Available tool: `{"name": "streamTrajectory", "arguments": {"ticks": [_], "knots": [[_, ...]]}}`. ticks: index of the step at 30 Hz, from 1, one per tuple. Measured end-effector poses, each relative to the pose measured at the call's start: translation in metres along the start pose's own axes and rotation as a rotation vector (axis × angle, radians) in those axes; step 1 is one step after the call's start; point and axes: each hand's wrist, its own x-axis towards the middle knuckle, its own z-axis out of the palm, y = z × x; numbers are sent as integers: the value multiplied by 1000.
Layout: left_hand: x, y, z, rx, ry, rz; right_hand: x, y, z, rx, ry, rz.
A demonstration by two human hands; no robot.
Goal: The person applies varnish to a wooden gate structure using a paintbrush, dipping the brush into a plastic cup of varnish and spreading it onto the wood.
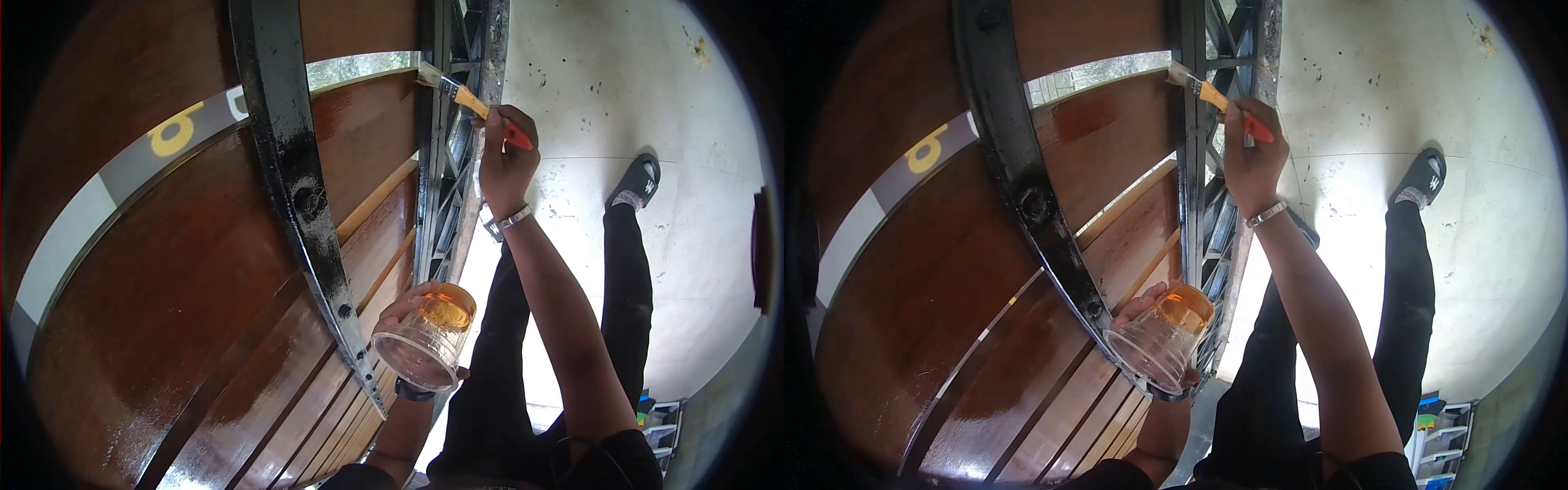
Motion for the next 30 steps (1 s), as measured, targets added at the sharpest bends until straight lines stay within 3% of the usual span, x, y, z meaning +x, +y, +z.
{"name": "streamTrajectory", "arguments": {"ticks": [3, 5, 9, 10, 13, 19, 21, 23, 25, 26, 29, 30], "knots": [[-2, 8, -2, 15, -35, -53, -5, -11, 7, -211, -53, -48], [-5, 11, -8, 40, -30, -79, -18, -36, 15, -36, -120, -28], [-3, 7, -26, 235, -74, 83, -40, -98, 10, 196, -214, -83], [-1, 6, -30, 297, -73, 110, -48, -93, -1, 23, -189, -143], [3, 8, -36, 425, -91, 121, -56, -87, -3, 190, -272, -100], [-1, 3, -29, 440, -104, 82, -39, -13, -2, 156, -122, 101], [-1, 6, -23, 444, -124, 74, -26, 1, -12, -64, -99, 117], [-2, 6, -16, 452, -86, 42, -22, 5, -16, -92, -51, 71], [-6, 3, -16, 384, -86, 32, -22, -6, -10, -165, -27, -22], [-7, 2, -16, 316, -84, 21, -27, -17, -5, -162, -58, 112], [-6, 6, -13, 351, -67, 57, -41, -46, 10, -110, -95, 25], [-5, 9, -15, 353, -69, 60, -45, -66, 10, 52, -166, 27]]}}
